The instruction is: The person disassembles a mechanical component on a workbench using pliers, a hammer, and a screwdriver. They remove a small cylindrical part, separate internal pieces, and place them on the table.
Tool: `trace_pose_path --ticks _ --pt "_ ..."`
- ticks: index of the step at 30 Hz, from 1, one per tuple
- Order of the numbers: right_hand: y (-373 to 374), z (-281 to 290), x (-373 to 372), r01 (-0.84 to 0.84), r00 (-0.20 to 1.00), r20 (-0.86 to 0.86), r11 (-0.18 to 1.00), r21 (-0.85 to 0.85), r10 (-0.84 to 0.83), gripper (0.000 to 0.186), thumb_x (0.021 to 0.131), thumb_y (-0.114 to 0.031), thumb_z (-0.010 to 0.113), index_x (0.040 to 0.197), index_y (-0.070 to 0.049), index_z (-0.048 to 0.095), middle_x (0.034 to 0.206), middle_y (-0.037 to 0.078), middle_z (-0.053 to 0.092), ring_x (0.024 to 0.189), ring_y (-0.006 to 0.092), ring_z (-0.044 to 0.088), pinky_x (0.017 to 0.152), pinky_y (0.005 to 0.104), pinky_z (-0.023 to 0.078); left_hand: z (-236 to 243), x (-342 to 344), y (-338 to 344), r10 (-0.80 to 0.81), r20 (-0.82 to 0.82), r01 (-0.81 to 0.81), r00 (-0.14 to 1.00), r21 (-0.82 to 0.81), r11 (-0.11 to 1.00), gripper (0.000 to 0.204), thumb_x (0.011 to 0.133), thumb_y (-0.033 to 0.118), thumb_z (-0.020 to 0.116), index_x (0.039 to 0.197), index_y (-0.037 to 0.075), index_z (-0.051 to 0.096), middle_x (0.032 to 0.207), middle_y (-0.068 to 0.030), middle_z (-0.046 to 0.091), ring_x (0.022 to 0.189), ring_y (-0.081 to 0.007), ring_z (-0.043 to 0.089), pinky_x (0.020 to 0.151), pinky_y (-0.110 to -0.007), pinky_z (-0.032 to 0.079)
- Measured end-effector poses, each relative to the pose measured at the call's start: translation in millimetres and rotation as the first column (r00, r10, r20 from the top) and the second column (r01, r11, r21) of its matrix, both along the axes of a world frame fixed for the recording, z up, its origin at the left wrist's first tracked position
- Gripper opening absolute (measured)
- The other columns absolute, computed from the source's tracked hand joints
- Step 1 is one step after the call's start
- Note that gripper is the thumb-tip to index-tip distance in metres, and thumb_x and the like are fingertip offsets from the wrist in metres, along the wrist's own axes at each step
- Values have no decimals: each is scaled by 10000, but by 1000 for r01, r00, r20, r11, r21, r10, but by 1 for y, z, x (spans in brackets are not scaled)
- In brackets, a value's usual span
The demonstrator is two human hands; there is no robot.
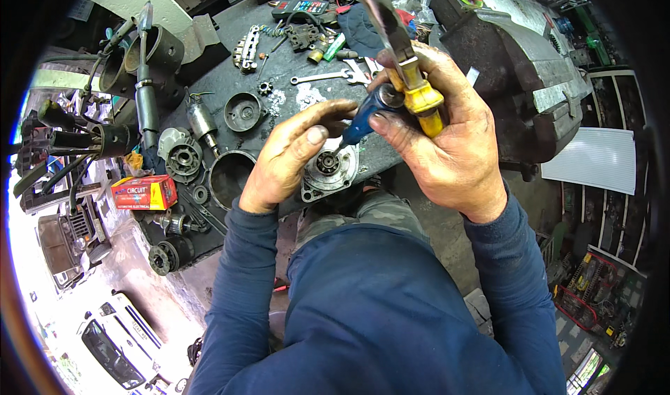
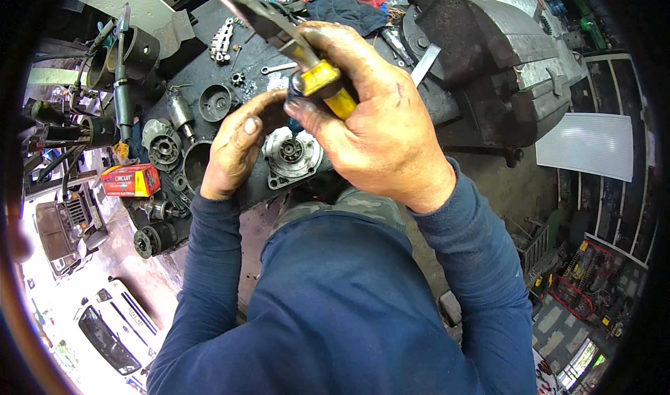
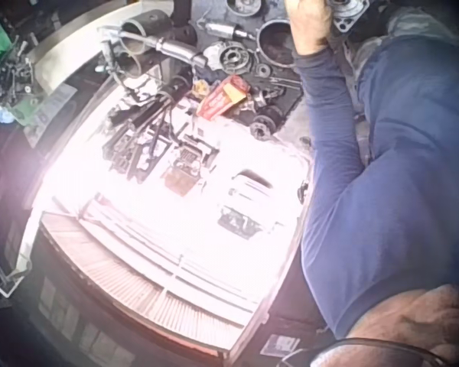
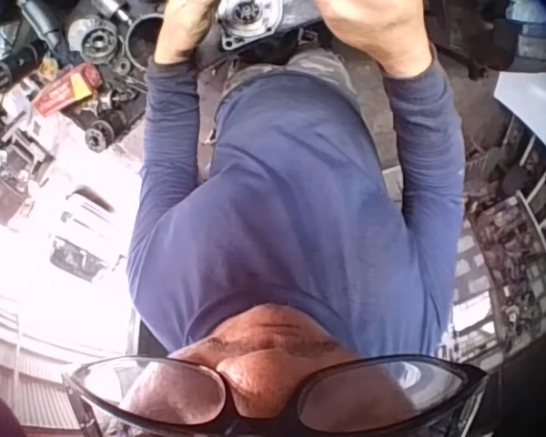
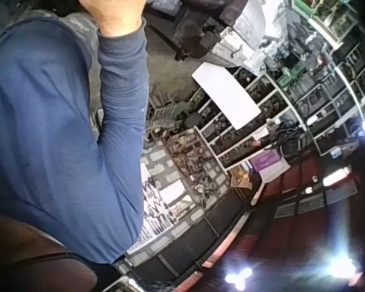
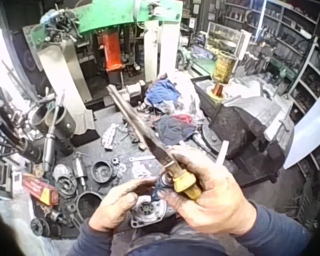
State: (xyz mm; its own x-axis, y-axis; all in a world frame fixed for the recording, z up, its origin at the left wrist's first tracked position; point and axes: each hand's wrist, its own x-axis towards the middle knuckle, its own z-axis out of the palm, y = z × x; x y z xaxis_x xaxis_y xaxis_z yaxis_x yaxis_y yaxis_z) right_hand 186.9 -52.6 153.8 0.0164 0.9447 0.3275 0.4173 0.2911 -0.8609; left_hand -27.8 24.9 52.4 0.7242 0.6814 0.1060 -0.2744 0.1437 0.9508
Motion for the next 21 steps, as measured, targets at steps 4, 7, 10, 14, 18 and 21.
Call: trace_pose_path --ticks 4,7,10,14,18,21 --pt "5 6 -4 2 999 33 1000 10 -2 593 920 50 808 1464 11 576 1272 100 701 1168 168 681 1041 319 542 4 16 0 -49 38 51 998 -65 997 588 1116 420 617 1472 -49 597 1262 -99 698 1132 -167 644 1000 -328 515" --pt "8 11 -1 6 995 104 1000 -8 -5 582 937 35 798 1470 29 565 1276 104 700 1178 175 678 1057 322 538 -2 27 2 -90 109 104 990 -129 986 572 1112 465 631 1408 -24 629 1081 -24 677 968 -98 600 863 -283 506" --pt "6 18 6 -15 996 87 1000 -14 17 595 960 47 754 1513 36 535 1318 109 674 1218 170 657 1071 317 525 -8 25 2 -62 107 81 992 -186 979 587 1102 476 644 1411 -22 627 1084 -33 681 971 -107 611 881 -282 503" --pt "-5 33 20 30 998 63 999 -26 -29 624 978 67 717 1561 35 498 1351 112 654 1255 161 641 1091 314 512 -14 21 3 -75 208 119 975 -207 971 637 1080 510 665 1416 -29 622 1076 -52 690 974 -121 623 899 -286 499" --pt "-6 46 32 -16 969 248 994 111 -12 622 960 71 730 1545 27 522 1419 140 652 1242 199 669 1099 342 514 -16 23 5 -79 221 125 972 -202 971 664 1065 542 670 1401 -29 631 1039 -46 688 956 -121 619 884 -287 492" --pt "-6 55 38 -45 875 482 983 176 -46 569 935 46 742 1481 43 582 1413 177 677 1242 272 690 1103 371 511 -17 24 6 -70 190 97 979 -137 986 665 1060 558 671 1389 -20 644 1032 -35 689 940 -115 611 875 -281 487"
